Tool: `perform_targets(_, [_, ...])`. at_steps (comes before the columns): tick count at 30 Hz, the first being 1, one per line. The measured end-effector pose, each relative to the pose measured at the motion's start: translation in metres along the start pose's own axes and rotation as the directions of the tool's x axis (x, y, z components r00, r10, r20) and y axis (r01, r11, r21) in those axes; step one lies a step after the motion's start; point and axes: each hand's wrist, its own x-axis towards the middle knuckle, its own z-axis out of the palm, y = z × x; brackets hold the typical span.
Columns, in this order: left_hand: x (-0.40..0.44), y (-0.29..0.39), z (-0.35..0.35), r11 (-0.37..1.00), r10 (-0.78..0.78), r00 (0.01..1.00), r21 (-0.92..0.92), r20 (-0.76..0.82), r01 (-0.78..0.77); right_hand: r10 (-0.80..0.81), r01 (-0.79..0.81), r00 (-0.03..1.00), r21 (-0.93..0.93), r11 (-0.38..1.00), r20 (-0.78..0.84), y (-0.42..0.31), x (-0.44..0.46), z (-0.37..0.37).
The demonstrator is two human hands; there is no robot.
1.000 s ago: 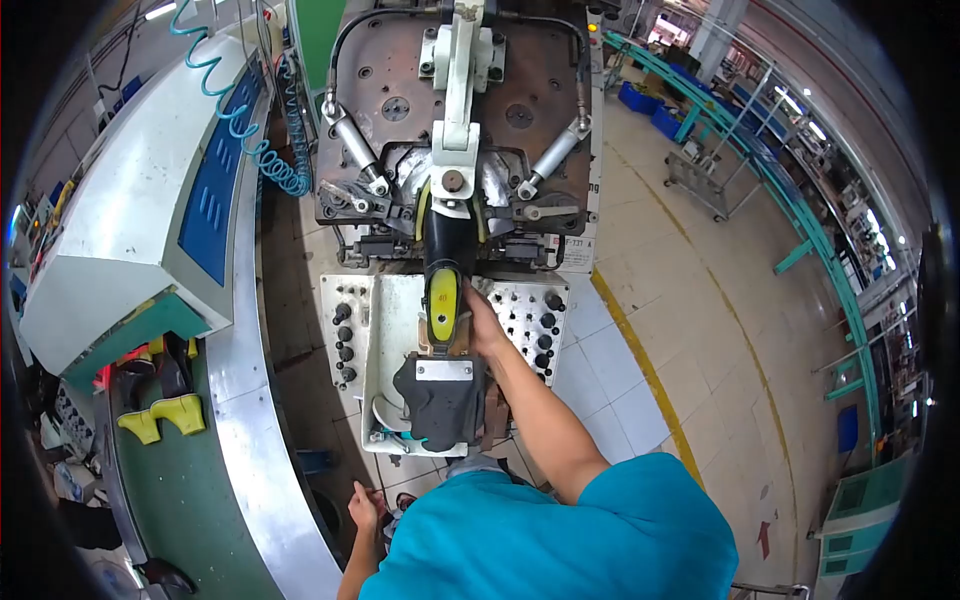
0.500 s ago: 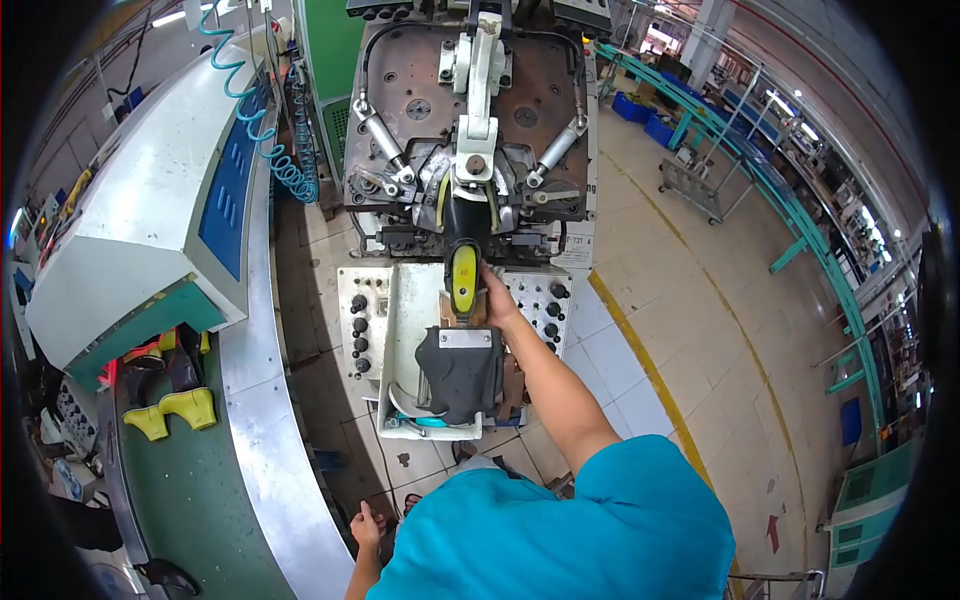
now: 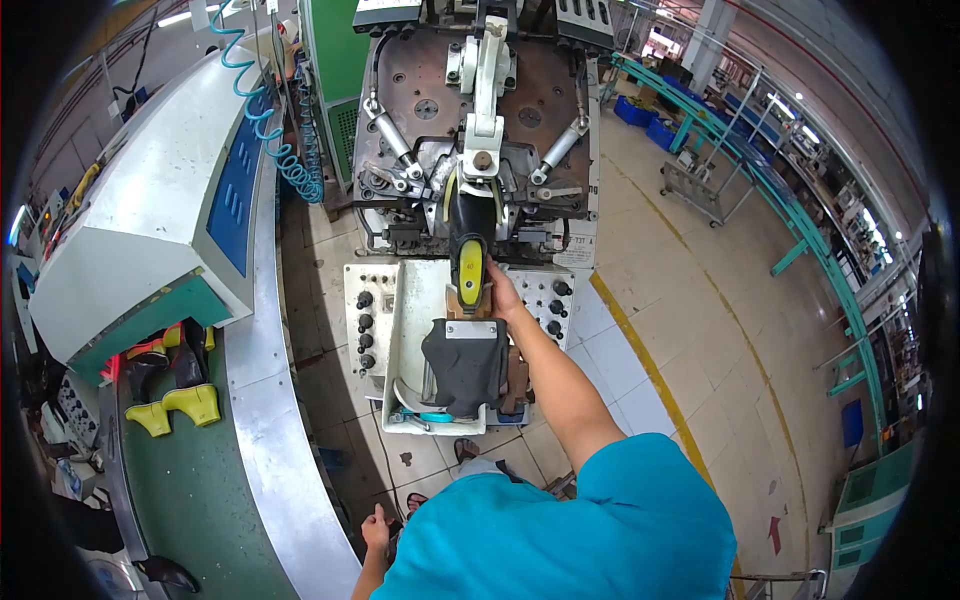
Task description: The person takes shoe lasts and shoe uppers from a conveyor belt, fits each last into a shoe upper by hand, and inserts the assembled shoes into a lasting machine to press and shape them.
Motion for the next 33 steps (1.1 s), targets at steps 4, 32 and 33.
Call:
perform_targets(4, [-0.006, 0.010, -0.003, 0.998, -0.051, 0.999, -0.021, 0.016, 0.051, -0.003, 0.003, 1.000, 0.012, 1.000, 0.001, 0.001, 0.002, -0.002])
perform_targets(32, [-0.016, 0.032, 0.004, 0.995, -0.068, 0.997, -0.070, 0.022, 0.070, -0.012, 0.005, 0.998, -0.111, 0.994, -0.061, -0.013, 0.002, 0.007])
perform_targets(33, [-0.018, 0.030, 0.005, 0.988, -0.102, 0.995, -0.119, 0.010, 0.102, -0.056, 0.046, 0.996, -0.138, 0.989, -0.069, -0.013, 0.004, 0.006])
